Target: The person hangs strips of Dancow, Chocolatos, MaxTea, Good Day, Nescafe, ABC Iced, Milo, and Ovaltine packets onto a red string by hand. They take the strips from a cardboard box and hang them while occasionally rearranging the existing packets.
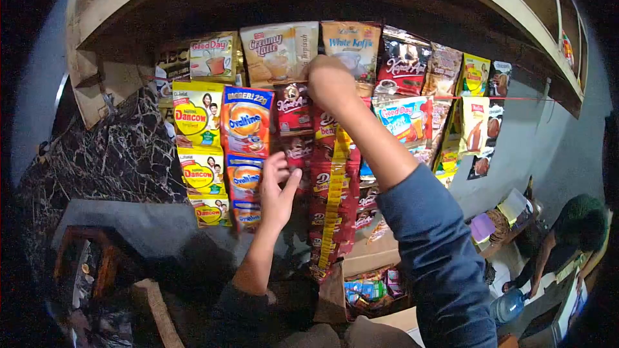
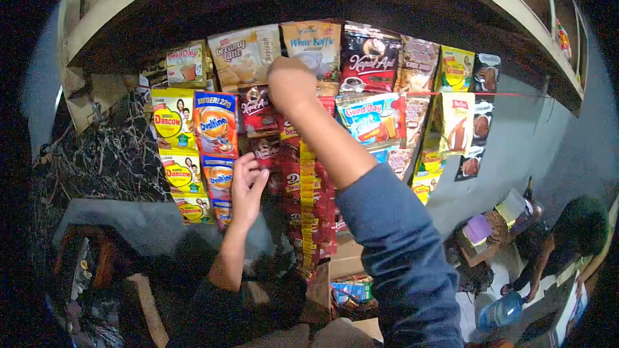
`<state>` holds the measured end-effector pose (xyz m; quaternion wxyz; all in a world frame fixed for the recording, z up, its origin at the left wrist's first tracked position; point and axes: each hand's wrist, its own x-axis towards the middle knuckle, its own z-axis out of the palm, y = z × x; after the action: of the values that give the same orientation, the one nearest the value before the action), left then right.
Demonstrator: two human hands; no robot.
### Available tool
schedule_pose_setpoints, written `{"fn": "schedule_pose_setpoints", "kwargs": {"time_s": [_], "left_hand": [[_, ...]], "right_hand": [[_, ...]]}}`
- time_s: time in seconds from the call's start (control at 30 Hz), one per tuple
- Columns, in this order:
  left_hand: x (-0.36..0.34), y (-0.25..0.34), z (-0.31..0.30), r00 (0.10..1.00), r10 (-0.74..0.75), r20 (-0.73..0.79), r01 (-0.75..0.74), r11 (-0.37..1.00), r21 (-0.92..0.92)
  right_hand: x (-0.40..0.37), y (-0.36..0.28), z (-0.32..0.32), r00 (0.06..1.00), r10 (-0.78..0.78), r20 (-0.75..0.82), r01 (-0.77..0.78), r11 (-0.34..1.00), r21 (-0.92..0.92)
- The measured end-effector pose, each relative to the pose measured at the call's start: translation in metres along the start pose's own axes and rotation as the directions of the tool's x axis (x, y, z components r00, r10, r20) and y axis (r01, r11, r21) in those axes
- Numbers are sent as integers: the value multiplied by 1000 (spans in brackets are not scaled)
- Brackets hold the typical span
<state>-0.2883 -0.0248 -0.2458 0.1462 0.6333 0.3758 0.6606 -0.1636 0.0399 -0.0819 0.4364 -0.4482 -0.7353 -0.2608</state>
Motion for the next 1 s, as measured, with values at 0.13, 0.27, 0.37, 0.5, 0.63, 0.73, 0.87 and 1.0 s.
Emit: {"fn": "schedule_pose_setpoints", "kwargs": {"time_s": [0.13,0.27,0.37,0.5,0.63,0.73,0.87,1.0], "left_hand": [[7,29,-4,976,-96,195,166,907,-387],[13,50,0,911,-280,304,412,677,-610],[13,59,-4,970,-55,237,167,857,-488],[31,71,-16,980,18,197,97,824,-558],[66,110,-23,977,120,176,16,783,-622],[103,108,-31,976,205,68,-195,972,-133],[125,105,-30,881,456,124,-456,753,474],[128,101,-25,854,492,167,-487,646,587]], "right_hand": [[4,12,2,987,-163,-7,163,983,87],[10,14,3,982,-99,159,82,990,111],[9,12,0,971,-35,235,11,995,103],[11,15,-13,929,-49,366,-55,962,268],[6,17,-20,929,-108,354,-25,936,351],[-1,13,-30,927,-198,319,47,904,425],[-15,-3,-35,983,40,182,-80,973,217],[-25,-9,-32,983,16,-184,68,895,442]]}}
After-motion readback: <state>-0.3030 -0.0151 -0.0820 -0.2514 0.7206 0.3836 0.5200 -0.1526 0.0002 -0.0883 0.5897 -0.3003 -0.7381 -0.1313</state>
